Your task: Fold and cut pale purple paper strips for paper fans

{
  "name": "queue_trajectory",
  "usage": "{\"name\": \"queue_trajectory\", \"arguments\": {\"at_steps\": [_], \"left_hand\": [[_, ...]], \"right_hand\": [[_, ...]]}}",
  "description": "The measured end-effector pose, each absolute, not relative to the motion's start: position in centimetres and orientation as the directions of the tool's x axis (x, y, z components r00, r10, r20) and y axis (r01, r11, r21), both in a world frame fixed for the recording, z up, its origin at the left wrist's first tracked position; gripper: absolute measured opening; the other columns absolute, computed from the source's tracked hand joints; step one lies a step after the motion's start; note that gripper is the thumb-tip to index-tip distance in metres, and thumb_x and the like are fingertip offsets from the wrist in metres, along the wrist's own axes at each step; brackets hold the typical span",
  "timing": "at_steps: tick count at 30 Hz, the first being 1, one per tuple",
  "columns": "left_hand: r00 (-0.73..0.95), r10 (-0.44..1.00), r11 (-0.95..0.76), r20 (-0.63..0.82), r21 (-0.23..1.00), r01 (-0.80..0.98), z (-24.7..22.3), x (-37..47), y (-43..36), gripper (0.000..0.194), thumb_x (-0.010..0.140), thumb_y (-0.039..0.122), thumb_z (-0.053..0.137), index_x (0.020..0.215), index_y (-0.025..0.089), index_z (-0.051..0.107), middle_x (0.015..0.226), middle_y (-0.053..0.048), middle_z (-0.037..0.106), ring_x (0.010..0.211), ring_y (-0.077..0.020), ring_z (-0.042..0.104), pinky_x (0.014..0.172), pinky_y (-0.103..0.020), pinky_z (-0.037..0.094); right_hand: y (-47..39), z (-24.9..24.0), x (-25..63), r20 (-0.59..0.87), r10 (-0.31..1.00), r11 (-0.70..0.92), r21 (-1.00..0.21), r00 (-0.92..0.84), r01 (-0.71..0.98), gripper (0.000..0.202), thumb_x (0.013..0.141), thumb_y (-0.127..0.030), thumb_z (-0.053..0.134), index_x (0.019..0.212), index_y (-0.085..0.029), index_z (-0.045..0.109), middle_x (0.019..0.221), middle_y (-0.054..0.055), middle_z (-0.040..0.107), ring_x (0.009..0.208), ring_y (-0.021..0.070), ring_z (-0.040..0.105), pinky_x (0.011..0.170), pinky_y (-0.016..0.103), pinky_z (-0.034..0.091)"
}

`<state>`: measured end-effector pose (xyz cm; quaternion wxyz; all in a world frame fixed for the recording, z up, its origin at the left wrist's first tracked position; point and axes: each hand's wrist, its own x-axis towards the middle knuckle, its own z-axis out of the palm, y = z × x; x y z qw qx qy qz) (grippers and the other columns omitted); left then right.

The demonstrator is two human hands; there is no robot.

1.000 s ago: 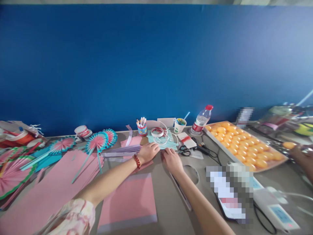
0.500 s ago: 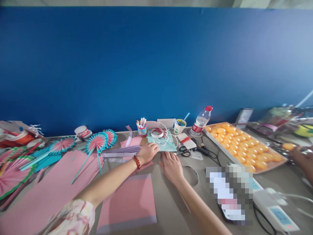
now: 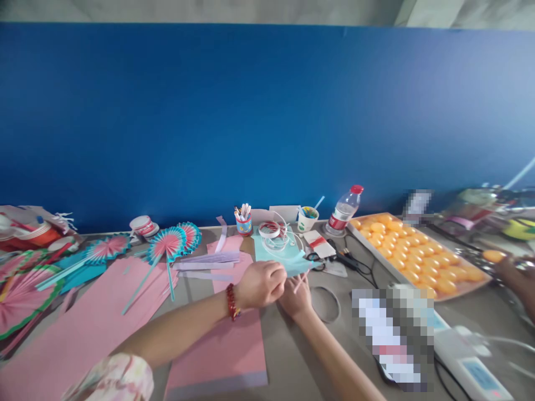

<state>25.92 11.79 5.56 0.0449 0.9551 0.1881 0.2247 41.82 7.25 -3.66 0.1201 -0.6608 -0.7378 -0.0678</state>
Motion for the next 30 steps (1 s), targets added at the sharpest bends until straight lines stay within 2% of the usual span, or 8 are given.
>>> {"name": "queue_trajectory", "arguments": {"at_steps": [3, 8, 13, 17, 19, 21, 26, 30], "left_hand": [[0.745, 0.466, -0.884, 0.477, 0.279, 0.375, 7.2, 23.5, 10.3, 0.006, 0.091, 0.020, 0.051, 0.088, 0.020, 0.056, 0.088, -0.004, 0.066, 0.081, -0.0171, 0.063, 0.073, -0.026, 0.048], [0.505, 0.693, -0.721, 0.515, 0.471, 0.508, 9.5, 16.9, 12.0, 0.015, 0.098, 0.019, 0.041, 0.089, 0.020, 0.053, 0.082, -0.001, 0.065, 0.074, -0.0135, 0.063, 0.066, -0.022, 0.046], [0.364, 0.774, -0.624, 0.518, 0.525, 0.579, 10.8, 11.1, 13.7, 0.014, 0.095, 0.022, 0.046, 0.084, 0.019, 0.054, 0.072, 0.002, 0.062, 0.064, -0.0118, 0.059, 0.053, -0.019, 0.040], [0.266, 0.715, -0.642, 0.647, 0.457, 0.616, 12.8, 7.4, 12.5, 0.012, 0.095, 0.022, 0.049, 0.090, 0.018, 0.058, 0.090, -0.004, 0.067, 0.082, -0.0154, 0.063, 0.075, -0.026, 0.050], [0.179, 0.538, -0.678, 0.824, 0.296, 0.673, 14.1, 5.5, 11.2, 0.005, 0.093, 0.018, 0.054, 0.092, 0.019, 0.058, 0.099, -0.007, 0.068, 0.095, -0.0193, 0.065, 0.085, -0.032, 0.051], [0.186, 0.440, -0.676, 0.879, 0.188, 0.712, 14.8, 3.9, 9.5, 0.007, 0.091, 0.014, 0.057, 0.094, 0.020, 0.058, 0.101, -0.008, 0.068, 0.099, -0.0215, 0.065, 0.088, -0.035, 0.052], [0.498, 0.589, -0.705, 0.636, 0.104, 0.701, 12.9, 3.0, 4.3, 0.013, 0.093, 0.012, 0.050, 0.097, 0.021, 0.057, 0.107, -0.009, 0.066, 0.097, -0.0212, 0.064, 0.082, -0.034, 0.053], [0.617, 0.675, -0.725, 0.404, 0.212, 0.655, 8.9, 5.0, 0.6, 0.016, 0.094, 0.011, 0.044, 0.092, 0.020, 0.057, 0.103, -0.005, 0.066, 0.087, -0.0182, 0.063, 0.077, -0.031, 0.051]], "right_hand": [[7.5, -3.4, 42.5, 0.271, 0.955, 0.145, -0.089, -0.116, 0.985, 0.026, 0.092, -0.029, 0.052, 0.102, -0.023, 0.075, 0.099, 0.012, 0.074, 0.106, 0.0303, 0.063, 0.100, 0.046, 0.040], [7.8, -2.1, 44.3, 0.283, 0.949, 0.183, -0.146, -0.137, 0.972, 0.037, 0.095, -0.036, 0.049, 0.122, -0.018, 0.067, 0.124, 0.013, 0.068, 0.115, 0.0294, 0.060, 0.100, 0.042, 0.044], [7.7, -0.7, 44.7, 0.320, 0.939, 0.204, -0.214, -0.128, 0.955, 0.040, 0.097, -0.034, 0.043, 0.123, -0.015, 0.066, 0.123, 0.014, 0.067, 0.112, 0.0285, 0.062, 0.098, 0.042, 0.047], [7.3, 0.7, 43.1, 0.360, 0.921, 0.258, -0.270, -0.151, 0.928, 0.040, 0.098, -0.033, 0.040, 0.125, -0.016, 0.065, 0.123, 0.014, 0.067, 0.111, 0.0275, 0.062, 0.097, 0.041, 0.048], [7.3, 1.1, 41.8, 0.368, 0.913, 0.295, -0.298, -0.175, 0.908, 0.038, 0.098, -0.031, 0.041, 0.124, -0.019, 0.067, 0.122, 0.013, 0.068, 0.112, 0.0271, 0.062, 0.097, 0.041, 0.049], [7.6, 1.3, 40.4, 0.366, 0.907, 0.337, -0.328, -0.211, 0.882, 0.036, 0.096, -0.029, 0.044, 0.123, -0.022, 0.068, 0.121, 0.011, 0.069, 0.113, 0.0261, 0.062, 0.097, 0.040, 0.049], [9.6, 1.1, 36.5, 0.327, 0.899, 0.413, -0.410, -0.292, 0.813, 0.033, 0.094, -0.028, 0.047, 0.118, -0.022, 0.070, 0.118, 0.010, 0.071, 0.107, 0.0242, 0.065, 0.093, 0.037, 0.051], [9.8, 1.5, 34.1, 0.288, 0.911, 0.407, -0.501, -0.296, 0.763, 0.033, 0.096, -0.034, 0.045, 0.113, -0.020, 0.071, 0.115, 0.011, 0.072, 0.108, 0.0255, 0.065, 0.093, 0.038, 0.051]]}}
